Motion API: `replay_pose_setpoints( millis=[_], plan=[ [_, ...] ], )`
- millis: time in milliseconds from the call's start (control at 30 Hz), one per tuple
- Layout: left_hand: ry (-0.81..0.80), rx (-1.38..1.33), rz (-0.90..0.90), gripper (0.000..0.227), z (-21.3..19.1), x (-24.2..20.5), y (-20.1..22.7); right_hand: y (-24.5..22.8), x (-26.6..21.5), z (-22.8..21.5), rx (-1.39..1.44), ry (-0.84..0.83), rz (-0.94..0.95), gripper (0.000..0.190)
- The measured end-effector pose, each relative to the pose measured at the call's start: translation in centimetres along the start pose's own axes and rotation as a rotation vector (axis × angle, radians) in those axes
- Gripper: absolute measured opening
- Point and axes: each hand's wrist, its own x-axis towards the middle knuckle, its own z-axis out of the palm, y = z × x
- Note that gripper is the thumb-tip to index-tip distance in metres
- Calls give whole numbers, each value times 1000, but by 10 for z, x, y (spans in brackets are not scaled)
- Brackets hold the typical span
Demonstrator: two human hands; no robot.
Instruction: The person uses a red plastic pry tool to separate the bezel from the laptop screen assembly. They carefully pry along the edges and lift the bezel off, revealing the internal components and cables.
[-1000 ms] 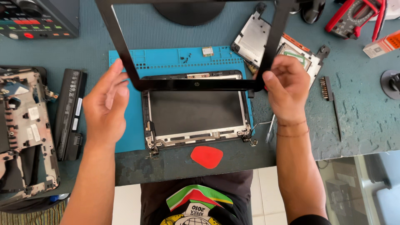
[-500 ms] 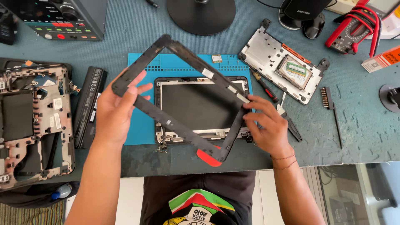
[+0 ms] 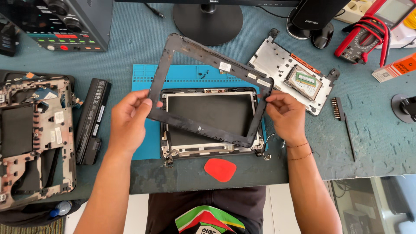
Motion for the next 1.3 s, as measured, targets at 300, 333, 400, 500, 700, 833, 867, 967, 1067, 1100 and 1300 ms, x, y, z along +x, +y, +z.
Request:
replay_pose_setpoints(
  millis=[300,333,400,500,700,833,867,967,1067,1100,1300],
  plan=[
    [44,63,-51,21,-3,-10,-3,-44,-10,21,247,-14,199,28],
    [42,63,-55,21,-4,-10,-4,-38,-10,19,246,-12,202,28],
    [40,142,-28,17,-6,-11,-4,-29,-11,16,296,-53,169,34],
    [62,207,6,13,-18,-7,-21,-29,-12,17,333,-74,170,45],
    [92,359,52,25,-16,-8,-15,-29,-11,17,388,-111,147,56],
    [112,441,101,32,-19,-5,-21,-3,-11,3,379,-134,140,59],
    [110,464,146,33,-19,-4,-22,0,-11,1,389,-128,137,60],
    [110,484,213,42,-19,-5,-22,-5,-12,4,392,-123,131,60],
    [93,464,260,52,-15,-4,-14,-5,-12,4,375,-113,126,59],
    [84,451,281,56,-13,-4,-10,-4,-12,3,368,-115,128,59],
    [74,387,325,60,-10,-4,-4,-2,-12,3,352,-108,138,60]
  ],
)
